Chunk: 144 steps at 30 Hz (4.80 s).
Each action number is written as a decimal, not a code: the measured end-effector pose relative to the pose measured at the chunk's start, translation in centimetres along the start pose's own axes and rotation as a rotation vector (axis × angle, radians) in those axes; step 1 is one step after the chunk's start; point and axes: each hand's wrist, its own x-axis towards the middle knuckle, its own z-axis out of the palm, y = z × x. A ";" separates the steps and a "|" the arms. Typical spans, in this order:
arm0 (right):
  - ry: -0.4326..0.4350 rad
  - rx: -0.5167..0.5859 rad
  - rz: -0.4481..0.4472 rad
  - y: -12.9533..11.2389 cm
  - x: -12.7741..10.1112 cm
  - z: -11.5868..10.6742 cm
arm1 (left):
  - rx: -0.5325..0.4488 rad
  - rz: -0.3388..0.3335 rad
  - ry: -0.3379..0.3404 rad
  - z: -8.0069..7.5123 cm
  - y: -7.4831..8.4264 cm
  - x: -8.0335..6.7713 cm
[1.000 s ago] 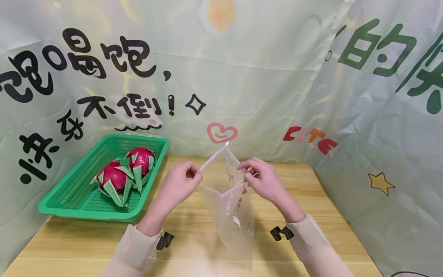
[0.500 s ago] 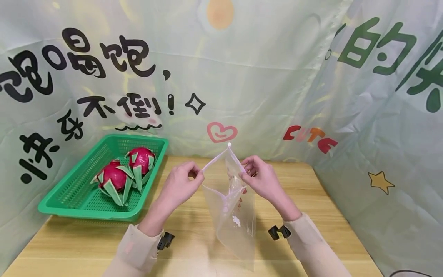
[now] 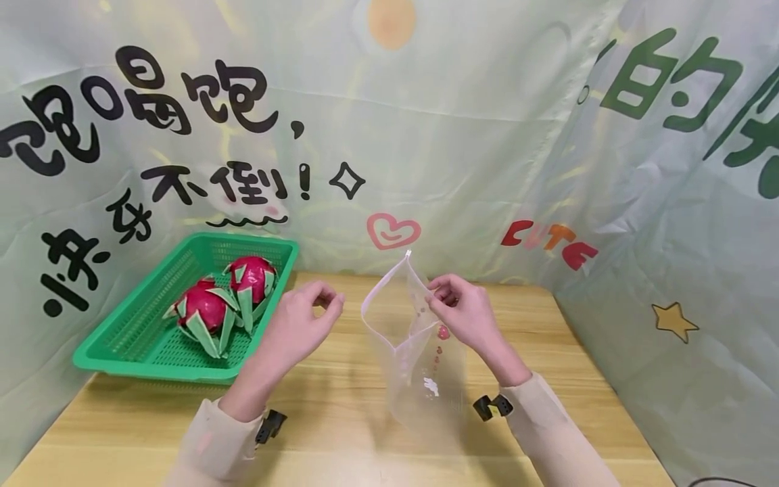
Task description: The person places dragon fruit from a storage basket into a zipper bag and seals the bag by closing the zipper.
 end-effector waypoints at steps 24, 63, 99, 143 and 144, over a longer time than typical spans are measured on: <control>0.145 0.092 0.071 1.0 -0.4 0.8 | 0.029 -0.121 0.273 -9.5 -10.8 0.0; 0.229 0.360 0.235 1.0 -0.6 1.6 | 0.071 -0.448 -0.288 -11.8 -23.9 0.9; 0.351 0.644 0.265 -0.8 -0.7 3.1 | 0.094 -0.423 -0.341 -11.6 -23.8 0.6; 0.343 0.640 0.263 -0.7 -1.2 2.8 | -0.070 -0.522 -0.033 -13.6 -21.8 -0.7; 0.342 0.642 0.264 -0.7 -1.2 2.8 | -0.088 -0.527 -0.024 -13.6 -21.7 -0.8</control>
